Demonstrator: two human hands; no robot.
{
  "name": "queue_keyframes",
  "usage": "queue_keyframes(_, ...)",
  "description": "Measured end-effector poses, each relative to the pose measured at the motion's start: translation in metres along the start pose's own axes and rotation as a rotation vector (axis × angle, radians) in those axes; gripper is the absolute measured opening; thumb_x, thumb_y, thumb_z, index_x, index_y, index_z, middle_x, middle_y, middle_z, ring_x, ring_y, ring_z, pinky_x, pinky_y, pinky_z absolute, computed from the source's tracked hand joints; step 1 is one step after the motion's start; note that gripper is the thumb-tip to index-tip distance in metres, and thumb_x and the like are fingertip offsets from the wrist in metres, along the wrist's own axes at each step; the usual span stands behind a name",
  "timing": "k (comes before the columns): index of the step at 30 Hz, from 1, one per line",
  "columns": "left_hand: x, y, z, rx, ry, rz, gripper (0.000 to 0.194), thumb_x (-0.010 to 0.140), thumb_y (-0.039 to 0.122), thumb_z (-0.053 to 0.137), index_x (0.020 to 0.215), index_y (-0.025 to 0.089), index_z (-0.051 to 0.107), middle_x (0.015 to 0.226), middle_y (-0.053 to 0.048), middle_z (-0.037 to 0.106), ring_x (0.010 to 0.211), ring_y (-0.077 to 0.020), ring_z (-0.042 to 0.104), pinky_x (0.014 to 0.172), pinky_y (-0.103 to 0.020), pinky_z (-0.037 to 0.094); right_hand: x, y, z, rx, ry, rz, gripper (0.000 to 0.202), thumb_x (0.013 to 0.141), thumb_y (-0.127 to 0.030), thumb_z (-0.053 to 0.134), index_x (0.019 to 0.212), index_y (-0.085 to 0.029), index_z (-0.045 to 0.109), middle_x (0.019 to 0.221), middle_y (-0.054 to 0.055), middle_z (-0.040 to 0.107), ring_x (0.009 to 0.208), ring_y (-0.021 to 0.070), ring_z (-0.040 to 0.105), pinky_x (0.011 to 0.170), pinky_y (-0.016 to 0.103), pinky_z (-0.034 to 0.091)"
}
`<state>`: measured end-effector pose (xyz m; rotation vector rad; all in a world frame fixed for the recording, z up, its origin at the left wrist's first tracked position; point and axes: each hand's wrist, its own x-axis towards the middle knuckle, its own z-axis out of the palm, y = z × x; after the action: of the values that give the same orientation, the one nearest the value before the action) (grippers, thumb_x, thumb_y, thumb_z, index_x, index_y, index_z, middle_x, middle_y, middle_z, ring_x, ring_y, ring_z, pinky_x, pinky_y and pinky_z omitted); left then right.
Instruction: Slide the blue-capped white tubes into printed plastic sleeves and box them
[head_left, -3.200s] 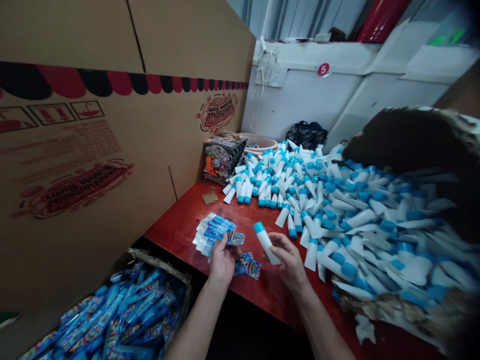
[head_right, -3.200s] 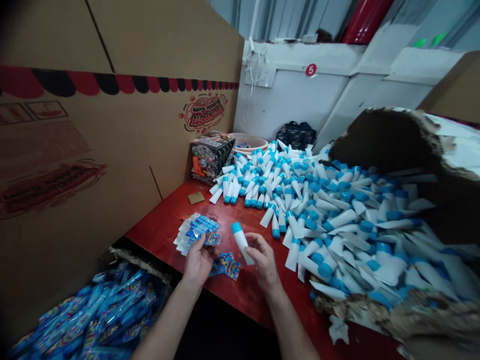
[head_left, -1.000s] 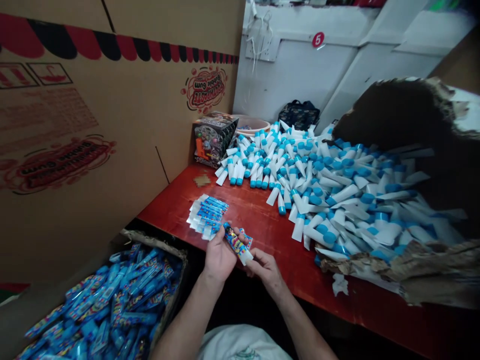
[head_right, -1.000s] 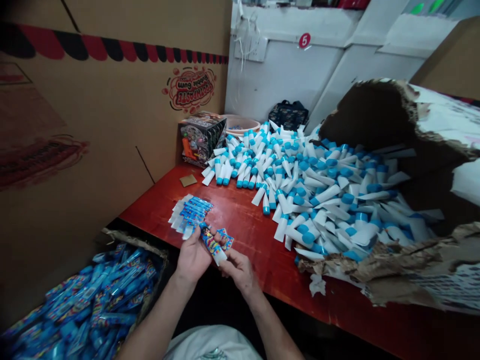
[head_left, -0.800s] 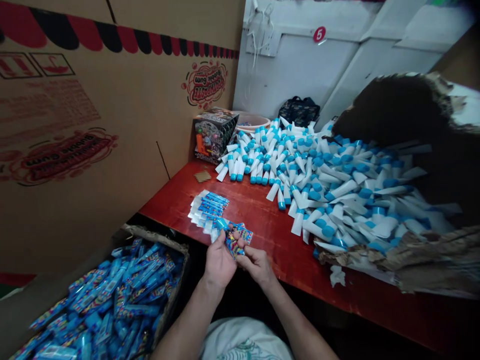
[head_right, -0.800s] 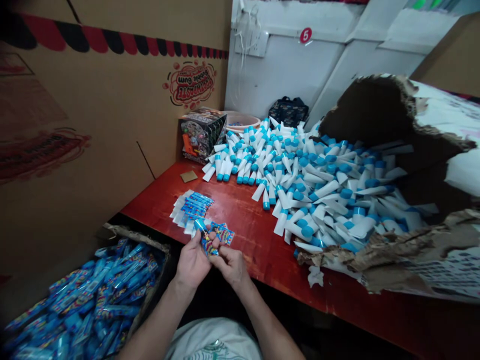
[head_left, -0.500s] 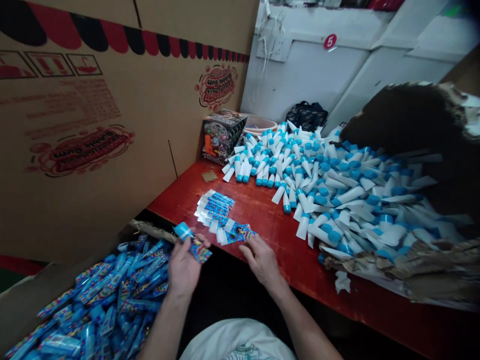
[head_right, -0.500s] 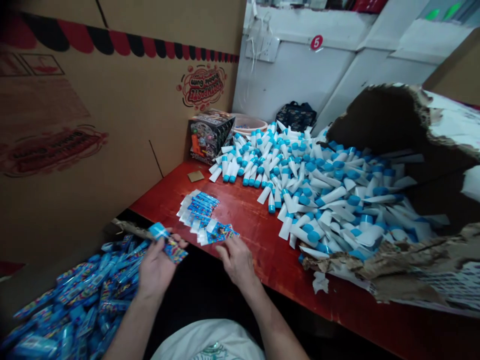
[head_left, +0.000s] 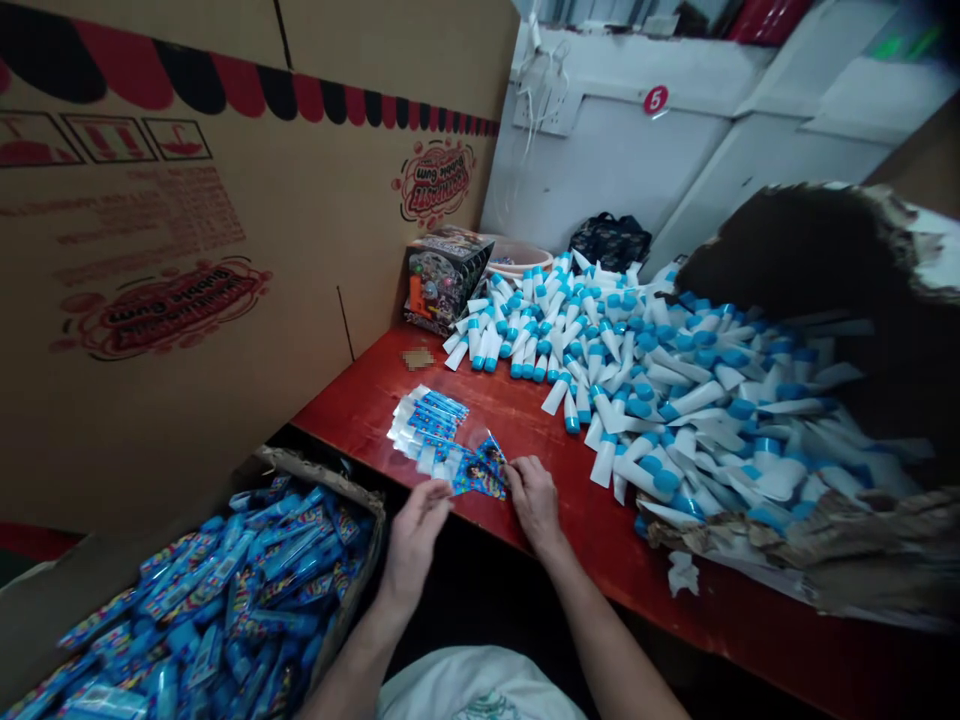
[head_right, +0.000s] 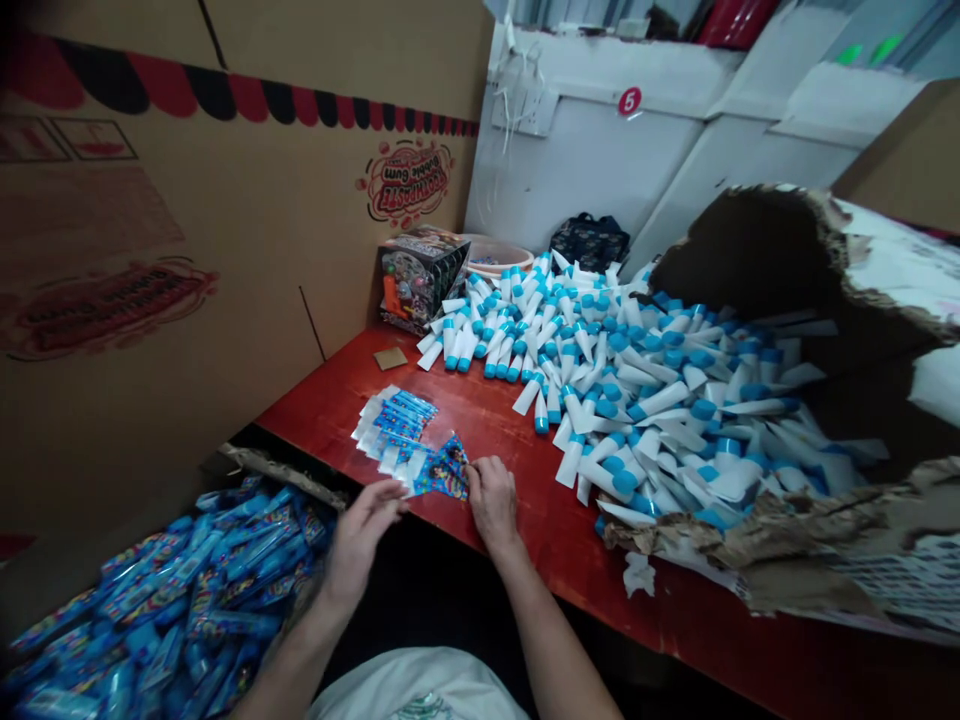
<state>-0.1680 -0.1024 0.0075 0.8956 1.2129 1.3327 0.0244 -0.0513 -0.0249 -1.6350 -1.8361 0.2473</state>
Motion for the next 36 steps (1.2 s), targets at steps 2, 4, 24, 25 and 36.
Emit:
queue_keyframes(2, 0.005, -0.002, 0.028, -0.102, -0.097, -0.090, 0.026, 0.073, 0.029, 0.068, 0.097, 0.020, 0.065, 0.086, -0.007, 0.067, 0.068, -0.0174, 0.062, 0.058, -0.024, 0.047, -0.005, 0.000, -0.006, 0.119, 0.064, 0.013, 0.027, 0.094, -0.031, 0.043, 0.075, -0.019, 0.058, 0.077, 0.002, 0.056, 0.076, 0.0163, 0.053, 0.072, 0.028, 0.037)
queue_keyframes(4, 0.014, -0.006, 0.049, -0.178, -0.149, -0.160, 0.032, 0.072, 0.032, 0.069, 0.100, 0.019, 0.062, 0.079, -0.004, 0.065, 0.059, -0.0145, 0.060, 0.046, -0.021, 0.041, -0.010, -0.002, -0.014, 0.172, 0.111, -0.013, 0.024, 0.093, -0.030, 0.045, 0.076, -0.019, 0.059, 0.080, 0.002, 0.057, 0.079, 0.0167, 0.054, 0.074, 0.029, 0.039)
queue_keyframes(24, 0.065, -0.020, 0.122, -0.506, -0.120, -0.274, 0.031, 0.070, 0.045, 0.069, 0.070, 0.017, 0.055, 0.041, 0.006, 0.047, 0.030, -0.0093, 0.041, 0.030, -0.020, 0.029, 0.055, 0.028, -0.022, 0.287, 0.064, 0.237, 0.047, 0.091, -0.050, 0.033, 0.066, -0.017, 0.056, 0.067, 0.005, 0.058, 0.065, 0.0180, 0.054, 0.062, 0.028, 0.043)
queue_keyframes(25, 0.071, -0.017, 0.122, -0.559, -0.095, -0.322, 0.030, 0.070, 0.043, 0.069, 0.069, 0.017, 0.054, 0.041, 0.006, 0.047, 0.030, -0.0103, 0.042, 0.030, -0.021, 0.030, 0.071, 0.033, -0.023, 0.222, 0.107, 0.243, 0.040, 0.090, -0.046, 0.037, 0.074, -0.016, 0.059, 0.079, 0.008, 0.060, 0.077, 0.0209, 0.056, 0.072, 0.031, 0.043)
queue_keyframes(36, 0.098, -0.004, 0.085, -0.783, 0.007, -0.372, 0.012, 0.073, 0.021, 0.067, 0.075, 0.014, 0.058, 0.057, 0.000, 0.063, 0.042, -0.0134, 0.055, 0.041, -0.026, 0.043, 0.144, 0.072, 0.001, -0.377, 0.085, 0.218, 0.028, 0.079, -0.006, 0.044, 0.100, -0.010, 0.062, 0.105, 0.019, 0.057, 0.097, 0.0283, 0.055, 0.082, 0.037, 0.039)
